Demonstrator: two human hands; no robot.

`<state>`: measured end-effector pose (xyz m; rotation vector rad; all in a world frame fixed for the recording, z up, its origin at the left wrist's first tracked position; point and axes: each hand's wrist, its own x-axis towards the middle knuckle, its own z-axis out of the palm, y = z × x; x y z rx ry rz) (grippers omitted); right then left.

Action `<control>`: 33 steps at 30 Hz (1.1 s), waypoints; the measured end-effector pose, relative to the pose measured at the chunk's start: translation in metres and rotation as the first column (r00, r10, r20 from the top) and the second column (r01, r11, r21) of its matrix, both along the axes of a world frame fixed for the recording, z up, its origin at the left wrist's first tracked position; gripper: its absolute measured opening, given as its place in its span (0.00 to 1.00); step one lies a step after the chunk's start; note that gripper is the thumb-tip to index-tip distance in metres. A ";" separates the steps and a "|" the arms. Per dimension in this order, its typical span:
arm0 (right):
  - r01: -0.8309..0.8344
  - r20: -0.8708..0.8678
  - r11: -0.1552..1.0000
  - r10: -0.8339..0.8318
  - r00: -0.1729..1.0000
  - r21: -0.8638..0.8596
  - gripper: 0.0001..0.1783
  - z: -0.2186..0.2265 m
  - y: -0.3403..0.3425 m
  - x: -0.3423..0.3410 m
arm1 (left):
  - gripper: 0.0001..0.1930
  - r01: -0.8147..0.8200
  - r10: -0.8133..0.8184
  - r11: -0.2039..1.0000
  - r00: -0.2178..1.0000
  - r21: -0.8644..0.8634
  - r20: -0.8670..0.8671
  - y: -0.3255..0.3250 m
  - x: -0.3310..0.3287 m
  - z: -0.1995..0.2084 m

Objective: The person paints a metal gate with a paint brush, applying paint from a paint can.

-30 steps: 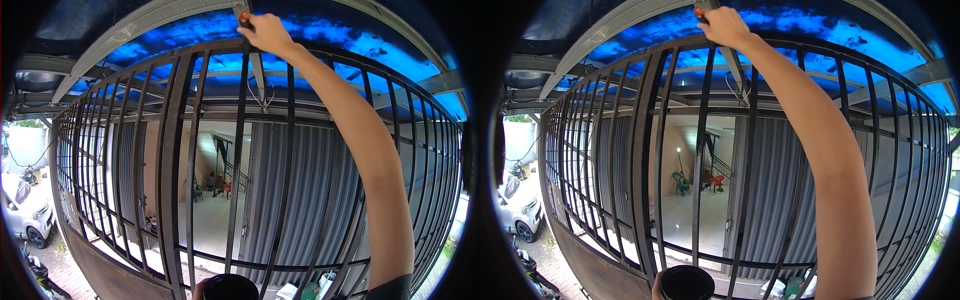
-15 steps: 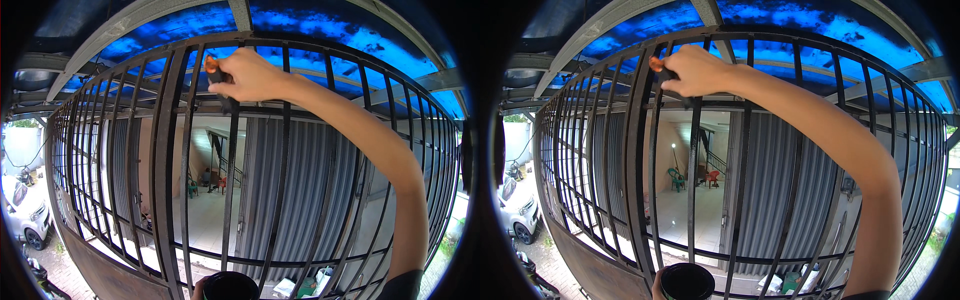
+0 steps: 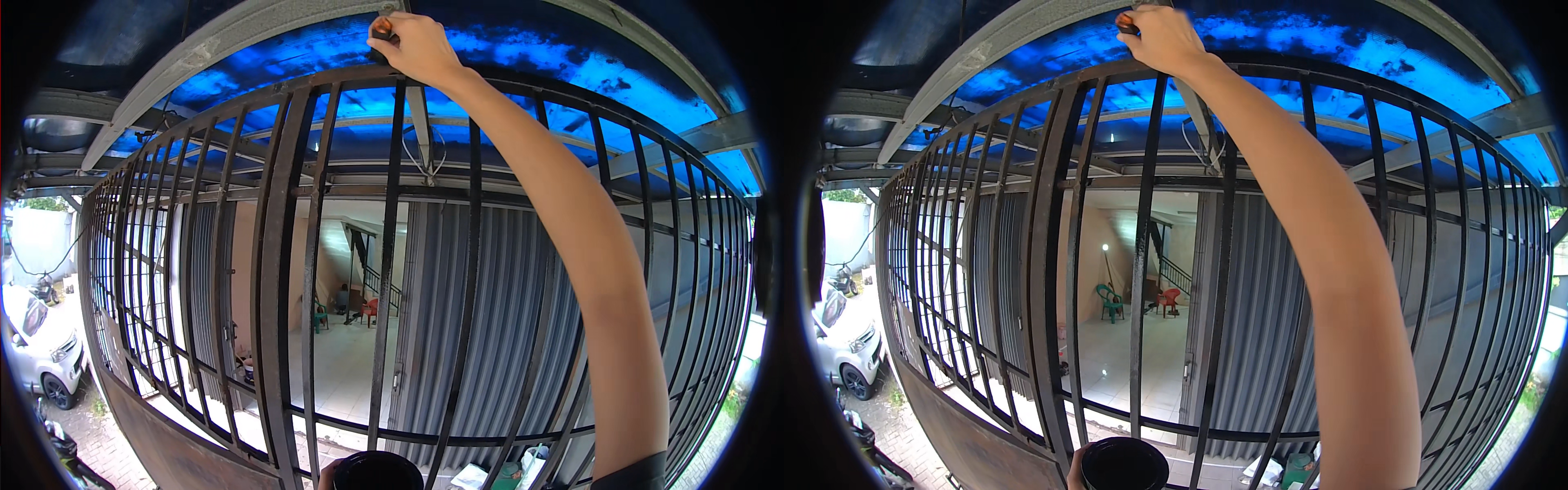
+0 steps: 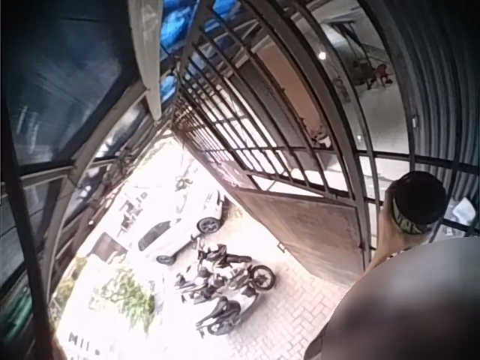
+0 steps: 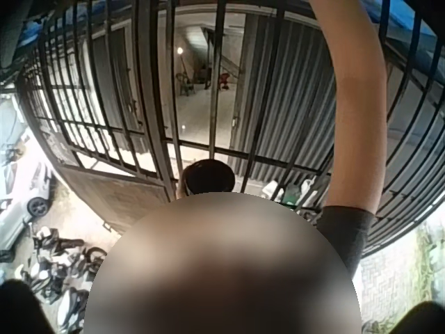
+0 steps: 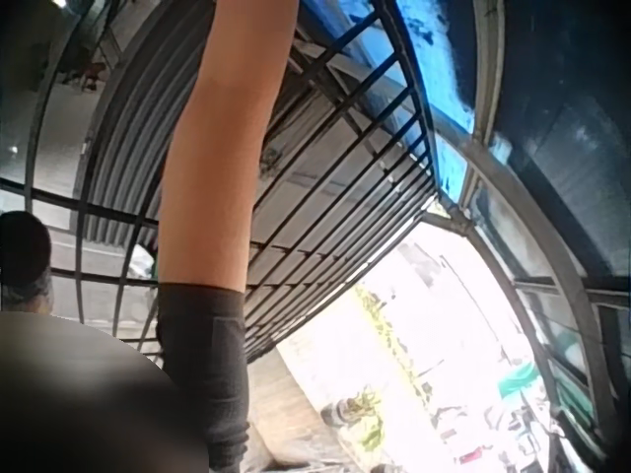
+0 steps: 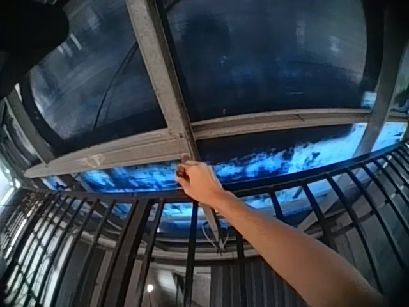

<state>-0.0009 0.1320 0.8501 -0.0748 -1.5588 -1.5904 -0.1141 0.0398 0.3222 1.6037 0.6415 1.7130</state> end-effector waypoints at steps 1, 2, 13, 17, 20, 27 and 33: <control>-0.051 0.041 0.999 0.051 0.998 -0.005 0.12 0.001 0.003 0.002 | 0.49 0.005 -0.005 1.000 1.000 0.001 0.000 0.001 0.001 -0.002; 0.022 -0.040 0.999 -0.021 0.999 0.037 0.13 0.004 0.004 0.008 | 0.49 0.040 -0.040 0.999 0.999 -0.009 0.023 0.002 0.001 -0.005; -0.145 -0.338 0.971 0.074 0.938 -0.189 0.14 0.003 0.003 0.024 | 0.48 0.060 -0.064 0.993 0.997 0.105 0.036 0.004 0.009 -0.002; -0.200 -0.344 0.968 0.139 0.929 -0.150 0.13 0.002 0.002 0.030 | 0.48 0.013 -0.014 0.992 1.000 0.127 0.012 0.006 0.015 -0.009; -0.314 -0.335 0.938 0.251 0.908 -0.149 0.12 0.005 0.002 0.031 | 0.48 0.017 -0.019 0.993 1.000 0.114 0.012 0.006 0.018 -0.011; -0.037 -0.410 0.997 0.004 0.912 -0.073 0.10 0.005 -0.020 0.056 | 0.50 0.019 -0.019 0.995 1.000 0.095 0.001 0.002 0.021 -0.012; 0.305 -0.368 0.952 -0.284 0.885 -0.002 0.14 -0.005 -0.038 0.030 | 0.50 -0.004 0.008 0.995 0.999 0.099 -0.039 0.004 0.015 -0.017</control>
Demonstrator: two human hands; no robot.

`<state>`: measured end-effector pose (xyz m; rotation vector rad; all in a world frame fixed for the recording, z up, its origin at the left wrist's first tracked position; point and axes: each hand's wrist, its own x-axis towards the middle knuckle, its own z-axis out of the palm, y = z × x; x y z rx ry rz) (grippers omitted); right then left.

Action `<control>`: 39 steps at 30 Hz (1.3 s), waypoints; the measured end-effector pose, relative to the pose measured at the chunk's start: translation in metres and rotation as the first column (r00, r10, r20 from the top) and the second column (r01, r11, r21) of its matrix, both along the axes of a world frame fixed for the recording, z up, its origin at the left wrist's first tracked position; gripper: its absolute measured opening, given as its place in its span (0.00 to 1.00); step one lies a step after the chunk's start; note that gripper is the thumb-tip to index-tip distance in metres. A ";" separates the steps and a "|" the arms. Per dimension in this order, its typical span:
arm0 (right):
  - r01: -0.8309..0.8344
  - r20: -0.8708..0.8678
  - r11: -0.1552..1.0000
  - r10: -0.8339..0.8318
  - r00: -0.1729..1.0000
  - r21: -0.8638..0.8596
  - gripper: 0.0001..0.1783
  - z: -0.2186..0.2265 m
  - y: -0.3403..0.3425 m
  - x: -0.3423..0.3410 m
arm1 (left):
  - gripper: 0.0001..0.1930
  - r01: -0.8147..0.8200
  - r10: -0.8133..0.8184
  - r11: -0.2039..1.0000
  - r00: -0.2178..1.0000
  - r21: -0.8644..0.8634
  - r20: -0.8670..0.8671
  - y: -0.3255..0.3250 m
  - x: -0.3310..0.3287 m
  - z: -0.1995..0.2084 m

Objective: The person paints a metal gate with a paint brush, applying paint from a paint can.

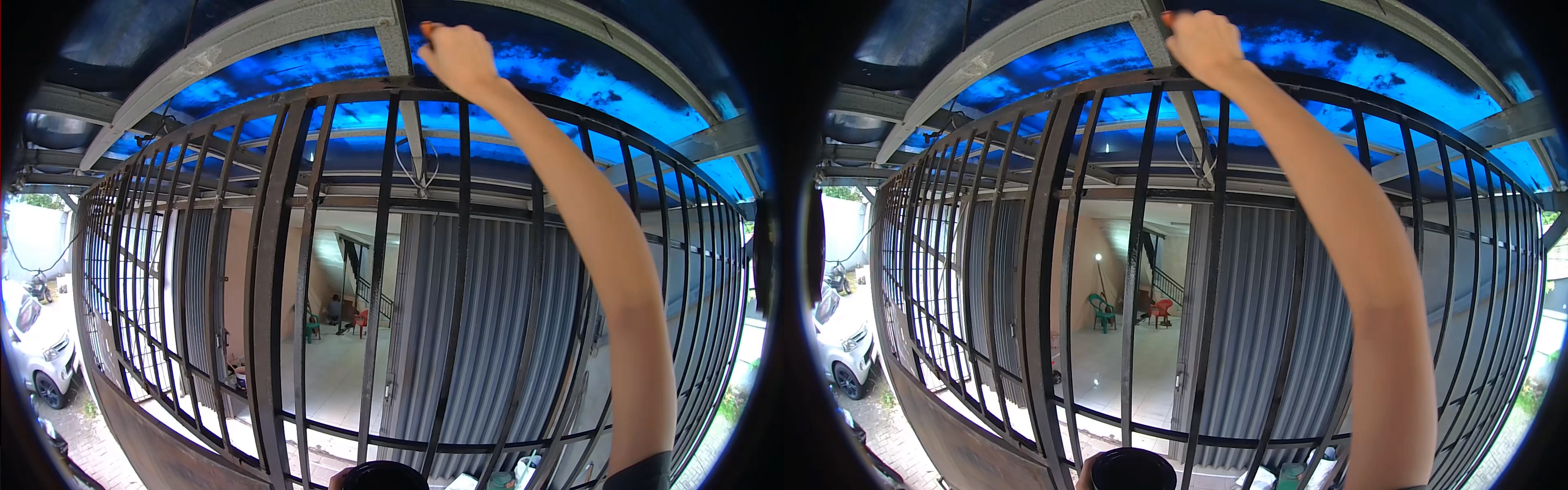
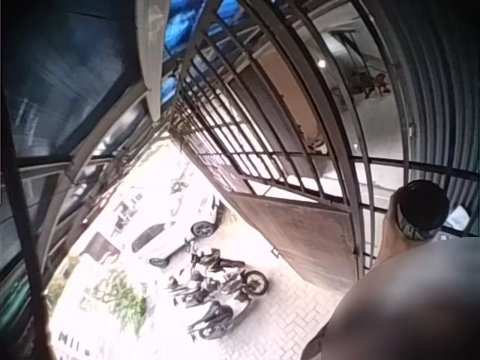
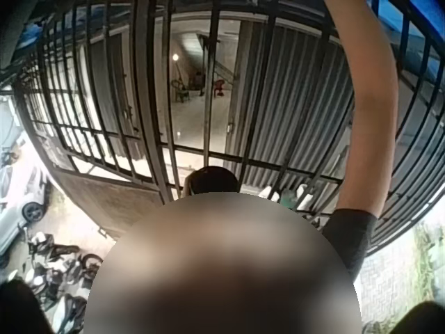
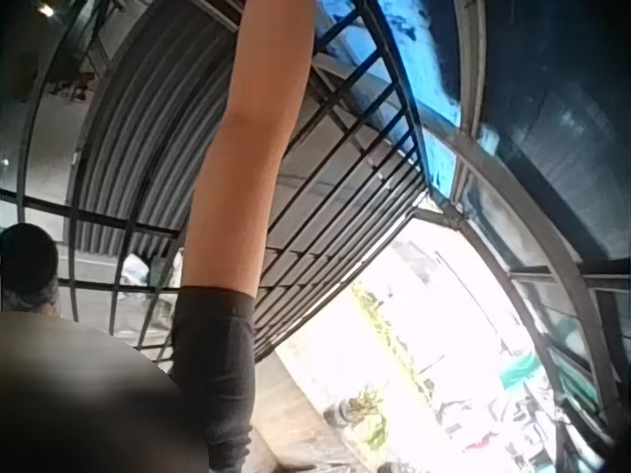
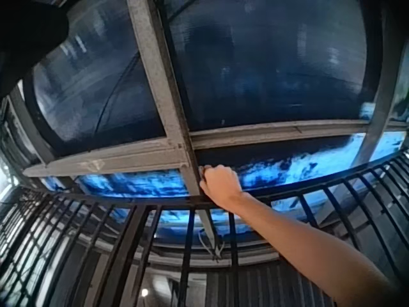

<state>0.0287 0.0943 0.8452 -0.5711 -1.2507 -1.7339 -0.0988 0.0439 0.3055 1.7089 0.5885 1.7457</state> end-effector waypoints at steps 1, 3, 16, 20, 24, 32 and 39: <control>0.029 0.039 0.997 -0.026 0.999 -0.072 0.16 -0.006 0.005 -0.016 | 0.50 -0.001 0.001 1.000 1.000 -0.017 0.002 0.000 -0.001 0.000; 0.164 0.134 0.977 -0.146 0.980 -0.134 0.14 -0.010 0.021 -0.040 | 0.50 0.005 -0.005 1.000 1.000 -0.027 -0.002 -0.002 -0.001 0.001; -0.422 -0.144 0.872 0.397 0.906 -0.248 0.11 0.005 0.054 -0.014 | 0.50 0.064 -0.056 0.995 0.994 -0.080 0.097 -0.011 -0.011 0.003; -0.297 0.012 0.943 0.302 0.953 -0.147 0.12 -0.007 0.046 0.006 | 0.50 0.086 -0.077 0.993 0.991 -0.087 0.106 -0.008 -0.009 0.003; -0.174 -0.011 0.974 0.174 0.985 -0.147 0.12 0.009 0.020 0.030 | 0.50 0.070 -0.060 0.994 0.990 -0.080 0.128 -0.004 -0.006 -0.002; 0.263 0.286 0.953 -0.213 0.934 -0.152 0.15 -0.016 0.033 -0.050 | 0.49 0.049 -0.043 0.997 0.993 -0.051 0.107 -0.004 -0.007 -0.003; -0.387 0.139 0.892 0.425 0.895 -0.234 0.13 -0.060 0.029 -0.051 | 0.50 0.046 -0.038 0.996 0.993 -0.074 0.114 -0.010 -0.009 0.003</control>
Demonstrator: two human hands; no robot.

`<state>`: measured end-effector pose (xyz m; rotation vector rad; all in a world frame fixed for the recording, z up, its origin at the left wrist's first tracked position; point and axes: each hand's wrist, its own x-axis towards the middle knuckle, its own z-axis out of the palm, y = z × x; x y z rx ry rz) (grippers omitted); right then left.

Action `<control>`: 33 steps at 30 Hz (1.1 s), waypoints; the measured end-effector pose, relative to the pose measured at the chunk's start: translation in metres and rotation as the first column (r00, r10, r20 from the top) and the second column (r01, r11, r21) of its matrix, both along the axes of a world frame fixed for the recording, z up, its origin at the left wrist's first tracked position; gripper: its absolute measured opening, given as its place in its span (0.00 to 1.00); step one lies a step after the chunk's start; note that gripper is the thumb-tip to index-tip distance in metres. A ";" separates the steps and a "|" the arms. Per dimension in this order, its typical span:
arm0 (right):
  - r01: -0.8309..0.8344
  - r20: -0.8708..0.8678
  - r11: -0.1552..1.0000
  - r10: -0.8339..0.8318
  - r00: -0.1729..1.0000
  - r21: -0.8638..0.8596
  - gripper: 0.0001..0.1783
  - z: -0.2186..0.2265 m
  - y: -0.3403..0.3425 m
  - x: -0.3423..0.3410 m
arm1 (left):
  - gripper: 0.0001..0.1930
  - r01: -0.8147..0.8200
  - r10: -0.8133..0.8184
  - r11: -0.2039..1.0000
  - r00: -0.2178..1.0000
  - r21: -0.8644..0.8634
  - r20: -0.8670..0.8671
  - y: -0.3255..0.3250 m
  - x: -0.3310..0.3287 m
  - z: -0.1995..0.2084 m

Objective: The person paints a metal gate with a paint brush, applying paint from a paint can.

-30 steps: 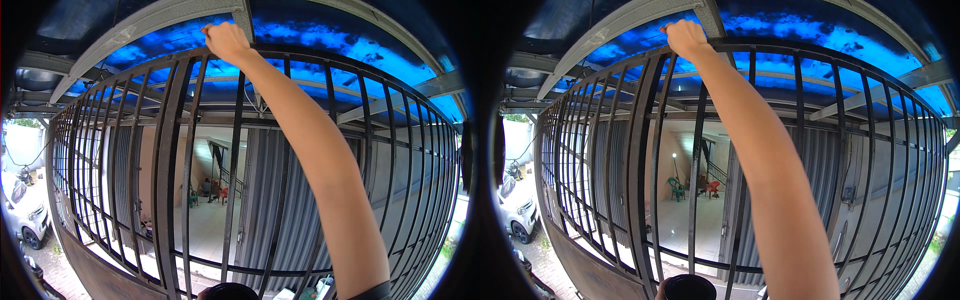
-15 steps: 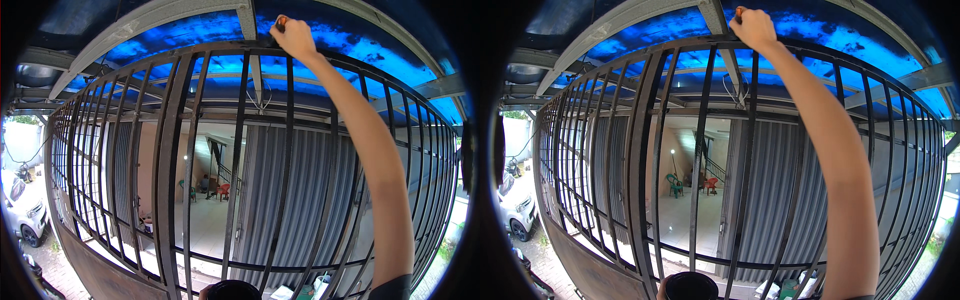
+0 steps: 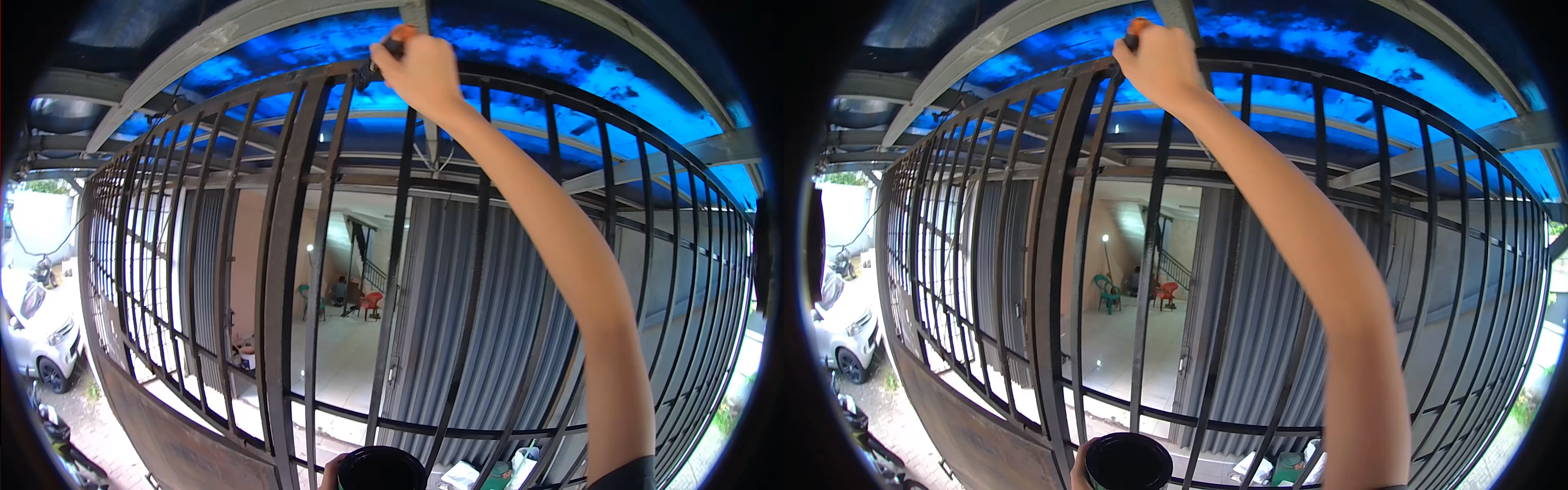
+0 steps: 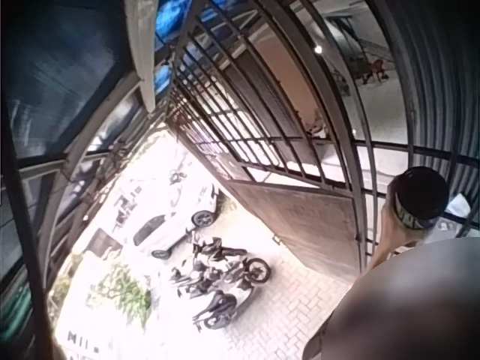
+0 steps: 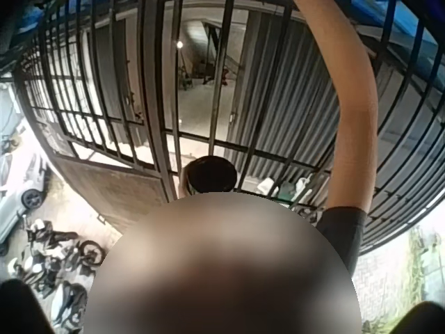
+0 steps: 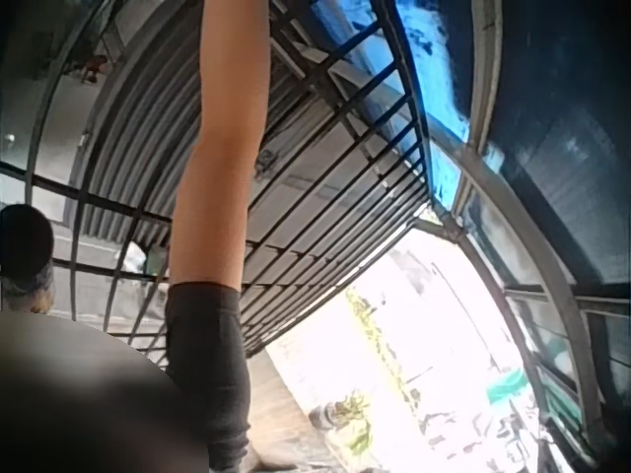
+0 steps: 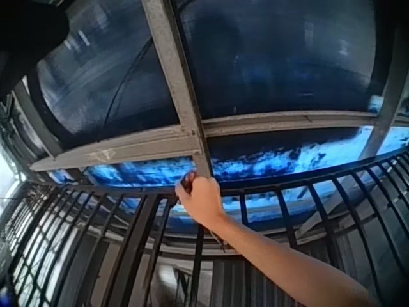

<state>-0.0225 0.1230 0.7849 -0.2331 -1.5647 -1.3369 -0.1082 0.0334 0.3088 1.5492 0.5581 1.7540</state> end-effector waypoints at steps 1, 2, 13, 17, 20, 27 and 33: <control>-0.133 -0.007 0.976 0.133 0.991 -0.172 0.13 -0.018 -0.004 0.007 | 0.50 -0.014 0.014 1.000 1.000 -0.021 0.008 0.000 -0.001 0.003; -0.284 -0.057 0.891 0.283 0.957 -0.354 0.13 -0.045 -0.013 0.016 | 0.50 -0.016 0.016 1.000 1.000 -0.018 0.016 0.000 -0.003 0.004; -0.288 -0.305 -0.110 0.478 0.824 -0.951 0.06 -0.306 -0.085 0.096 | 0.54 -0.139 0.134 0.982 0.990 -0.125 -0.047 0.000 -0.005 -0.007; -0.104 -0.132 -0.088 0.435 0.891 -0.991 0.06 -0.332 -0.090 0.098 | 0.54 -0.091 0.085 0.991 0.994 -0.102 -0.062 -0.006 0.000 -0.011; 0.008 0.032 0.049 0.521 0.853 -0.999 0.06 -0.348 -0.086 0.092 | 0.54 -0.097 0.085 0.989 0.991 -0.112 -0.107 -0.012 0.003 -0.011; 0.143 0.146 0.046 0.514 0.845 -0.989 0.08 -0.364 -0.076 0.089 | 0.54 -0.051 0.033 0.992 0.986 -0.115 -0.160 -0.016 0.010 -0.011; 0.096 0.089 0.014 0.529 0.844 -0.995 0.06 -0.367 -0.076 0.094 | 0.56 -0.057 0.013 0.978 0.977 -0.199 -0.213 -0.016 0.012 -0.007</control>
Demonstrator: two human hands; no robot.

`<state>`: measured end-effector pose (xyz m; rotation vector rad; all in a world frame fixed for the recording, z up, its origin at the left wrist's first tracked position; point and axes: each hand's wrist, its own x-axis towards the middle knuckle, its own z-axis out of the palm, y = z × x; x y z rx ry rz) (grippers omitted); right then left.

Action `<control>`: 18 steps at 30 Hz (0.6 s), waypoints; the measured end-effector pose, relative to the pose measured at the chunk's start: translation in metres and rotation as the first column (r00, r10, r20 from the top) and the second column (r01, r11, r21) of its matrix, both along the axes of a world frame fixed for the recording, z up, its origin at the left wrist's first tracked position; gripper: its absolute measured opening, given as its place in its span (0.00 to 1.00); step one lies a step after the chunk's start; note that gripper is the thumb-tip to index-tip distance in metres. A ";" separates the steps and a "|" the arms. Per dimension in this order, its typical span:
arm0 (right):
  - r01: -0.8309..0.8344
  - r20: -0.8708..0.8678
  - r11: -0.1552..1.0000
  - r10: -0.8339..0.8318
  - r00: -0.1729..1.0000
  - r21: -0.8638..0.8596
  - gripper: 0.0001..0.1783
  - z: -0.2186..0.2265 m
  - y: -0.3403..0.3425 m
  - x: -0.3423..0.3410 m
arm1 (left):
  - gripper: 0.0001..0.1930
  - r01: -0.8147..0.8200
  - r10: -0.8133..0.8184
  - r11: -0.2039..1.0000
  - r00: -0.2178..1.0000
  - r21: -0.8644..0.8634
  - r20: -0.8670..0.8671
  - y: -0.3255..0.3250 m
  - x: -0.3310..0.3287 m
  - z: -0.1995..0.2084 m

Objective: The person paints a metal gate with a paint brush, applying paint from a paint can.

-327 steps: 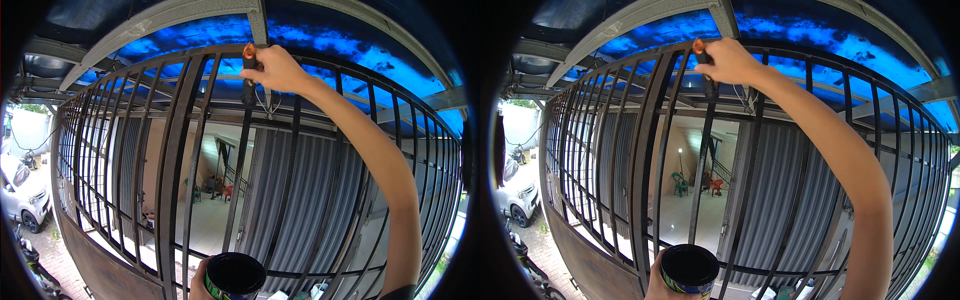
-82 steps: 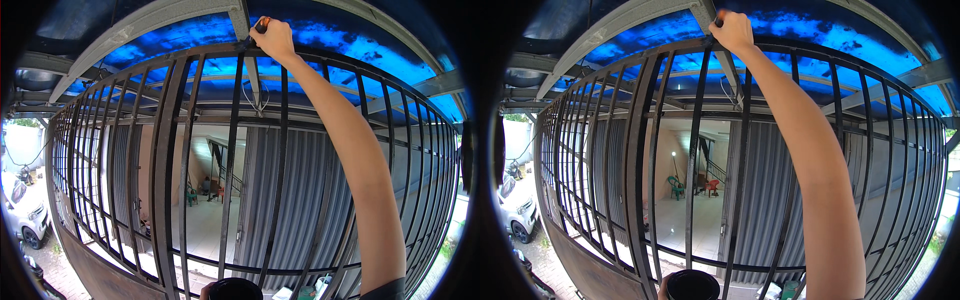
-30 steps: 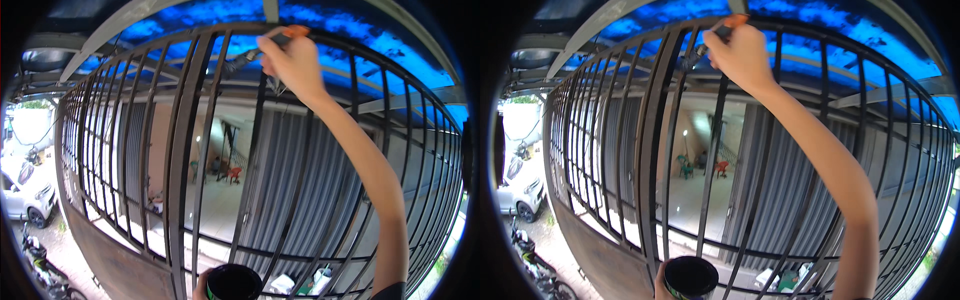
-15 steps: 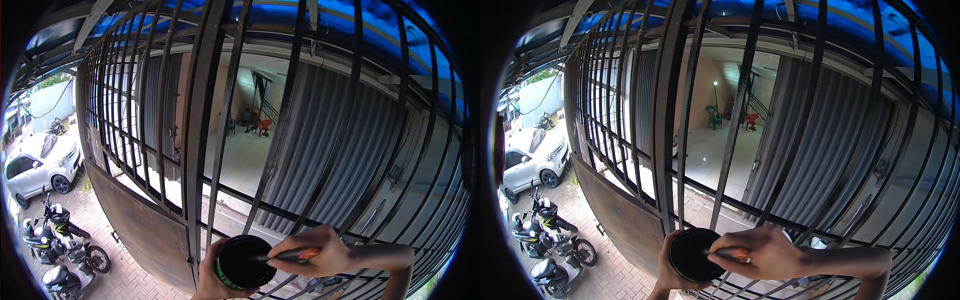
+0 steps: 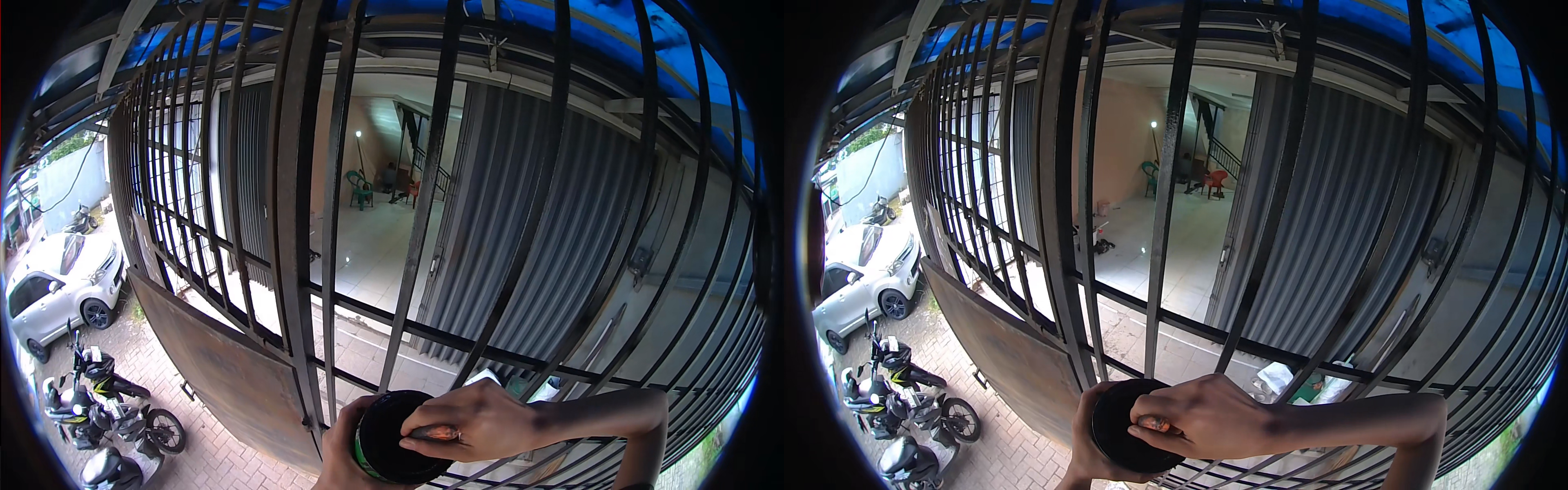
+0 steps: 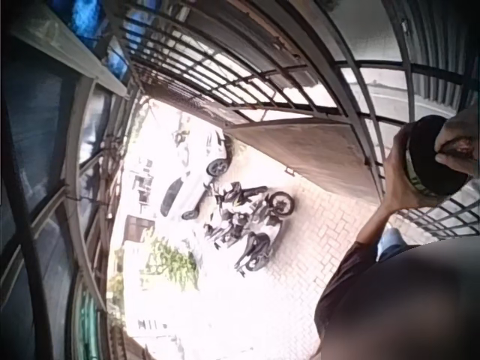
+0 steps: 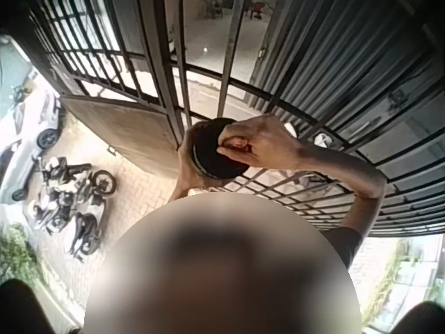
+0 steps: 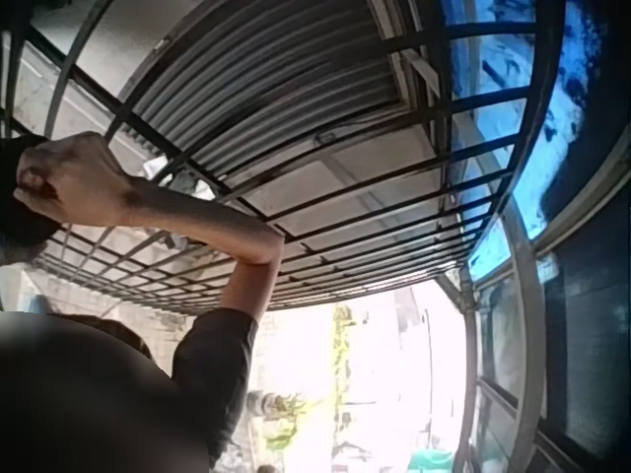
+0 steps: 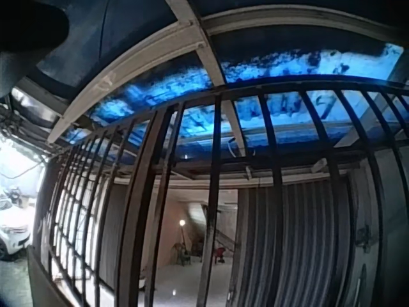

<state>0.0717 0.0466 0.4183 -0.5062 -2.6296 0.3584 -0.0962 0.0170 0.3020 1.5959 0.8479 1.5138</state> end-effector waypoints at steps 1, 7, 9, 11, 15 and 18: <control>0.009 -0.003 1.000 -0.009 1.000 0.000 0.06 0.001 0.000 0.001 | 0.56 0.005 -0.006 1.000 1.000 0.027 0.023 0.002 0.001 -0.003; 0.029 -0.188 0.998 -0.017 0.982 0.061 0.04 0.034 -0.016 0.012 | 0.55 -0.015 0.011 0.997 0.998 0.076 0.062 -0.001 0.003 0.000; 0.055 -0.257 0.997 -0.067 0.964 -0.054 0.04 0.034 -0.015 0.021 | 0.55 -0.015 0.005 0.997 0.993 0.081 0.117 0.001 0.003 0.001; 0.095 -0.359 0.988 -0.132 0.924 -0.120 0.04 0.027 -0.012 0.029 | 0.55 -0.025 0.019 0.998 0.994 0.062 0.104 0.004 0.004 0.002; 0.098 -0.485 0.869 -0.361 0.796 -0.486 0.06 0.008 -0.017 0.030 | 0.54 -0.069 0.057 0.992 0.992 0.102 0.117 0.009 0.003 0.001; -0.006 -0.536 0.804 -0.390 0.749 -0.594 0.07 -0.002 -0.018 0.021 | 0.52 -0.147 0.152 0.978 0.988 0.147 -0.020 0.009 0.002 0.004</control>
